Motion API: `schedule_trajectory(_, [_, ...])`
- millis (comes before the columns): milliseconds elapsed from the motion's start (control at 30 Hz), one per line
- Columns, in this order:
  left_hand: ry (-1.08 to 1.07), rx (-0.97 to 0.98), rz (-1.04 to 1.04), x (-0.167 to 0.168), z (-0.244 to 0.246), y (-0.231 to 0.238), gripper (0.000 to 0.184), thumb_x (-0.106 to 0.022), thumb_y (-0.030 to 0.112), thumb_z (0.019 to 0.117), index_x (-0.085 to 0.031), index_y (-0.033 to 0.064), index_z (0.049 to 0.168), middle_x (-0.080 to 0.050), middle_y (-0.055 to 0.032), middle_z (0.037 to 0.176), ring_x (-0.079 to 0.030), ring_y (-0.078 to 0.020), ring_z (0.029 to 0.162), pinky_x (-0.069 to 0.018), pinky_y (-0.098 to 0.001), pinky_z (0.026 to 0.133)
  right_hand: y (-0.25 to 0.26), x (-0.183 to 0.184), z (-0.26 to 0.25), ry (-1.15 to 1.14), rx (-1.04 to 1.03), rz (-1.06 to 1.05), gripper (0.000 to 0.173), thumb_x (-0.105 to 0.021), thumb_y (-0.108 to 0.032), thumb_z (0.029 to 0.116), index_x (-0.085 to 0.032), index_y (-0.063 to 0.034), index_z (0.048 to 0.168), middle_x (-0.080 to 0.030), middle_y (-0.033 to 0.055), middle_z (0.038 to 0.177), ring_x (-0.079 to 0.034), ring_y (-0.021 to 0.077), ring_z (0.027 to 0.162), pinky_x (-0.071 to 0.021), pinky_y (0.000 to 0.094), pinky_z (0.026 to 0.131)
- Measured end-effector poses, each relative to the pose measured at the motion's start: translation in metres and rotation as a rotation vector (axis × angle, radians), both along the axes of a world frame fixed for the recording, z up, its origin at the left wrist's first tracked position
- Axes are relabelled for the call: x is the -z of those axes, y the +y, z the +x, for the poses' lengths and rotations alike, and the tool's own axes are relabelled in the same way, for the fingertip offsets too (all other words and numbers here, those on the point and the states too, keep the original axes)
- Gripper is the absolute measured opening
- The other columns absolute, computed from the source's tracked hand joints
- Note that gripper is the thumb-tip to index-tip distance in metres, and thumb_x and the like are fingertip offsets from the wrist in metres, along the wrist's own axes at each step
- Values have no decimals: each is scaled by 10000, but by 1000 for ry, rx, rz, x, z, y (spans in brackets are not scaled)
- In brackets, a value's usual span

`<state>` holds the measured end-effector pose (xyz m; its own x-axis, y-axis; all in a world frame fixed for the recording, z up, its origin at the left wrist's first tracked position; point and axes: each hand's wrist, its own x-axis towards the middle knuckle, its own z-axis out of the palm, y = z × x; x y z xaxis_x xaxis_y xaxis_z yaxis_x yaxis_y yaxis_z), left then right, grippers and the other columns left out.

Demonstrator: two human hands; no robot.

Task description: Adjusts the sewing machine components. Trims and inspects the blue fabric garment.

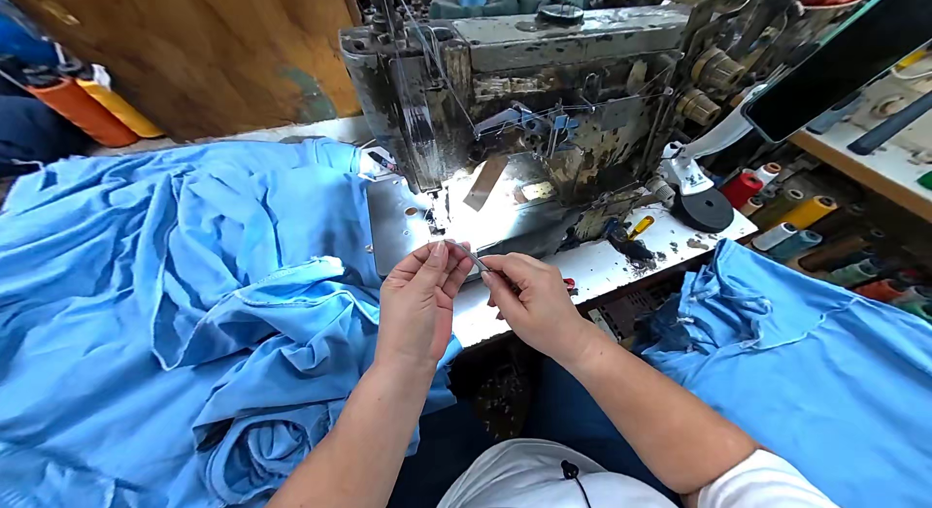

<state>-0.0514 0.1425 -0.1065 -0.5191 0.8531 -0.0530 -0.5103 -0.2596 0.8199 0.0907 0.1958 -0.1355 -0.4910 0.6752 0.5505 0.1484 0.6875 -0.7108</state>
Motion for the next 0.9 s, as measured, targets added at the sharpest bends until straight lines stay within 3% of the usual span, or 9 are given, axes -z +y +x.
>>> schedule_trajectory(567, [66,18,37,2,-3,-4,243,-477,33,1063,-697,22,959,-760,-102,936,-754,-176,865,-628,-318,841,0,-7,2,-10,-14,12,219,-569,-91,1020,-747,11,1097,-654,82,876,-646,74,678,-587,203,622])
schedule_trajectory(633, [157,32,52,6,-7,-6,181,-522,32,1046,-699,9,1074,-755,-94,1012,-747,-184,930,-616,-339,894,9,-14,4,-96,-7,-16,217,-584,-100,1011,-756,-1,1098,-654,94,883,-647,112,689,-587,249,635])
schedule_trajectory(733, [462,14,137,18,-22,-15,297,-607,27,990,-659,17,1282,-697,-44,1229,-685,-154,1091,-571,-344,980,41,-31,6,-288,4,-234,190,-620,-127,1014,-758,-13,1076,-701,122,895,-691,180,674,-629,363,643])
schedule_trajectory(800, [618,-33,194,21,-31,-22,279,-626,34,977,-689,43,1249,-646,-41,1351,-641,-173,1195,-549,-367,1021,68,-44,-1,-428,17,-393,173,-631,-150,1013,-748,-25,1035,-731,112,857,-714,179,658,-638,387,665])
schedule_trajectory(900, [726,-118,252,25,-42,-33,188,-610,32,970,-733,93,1098,-641,-41,1360,-633,-211,1227,-555,-403,1025,93,-60,-17,-625,16,-471,129,-639,-129,995,-698,-30,937,-714,96,821,-703,168,681,-610,366,695])
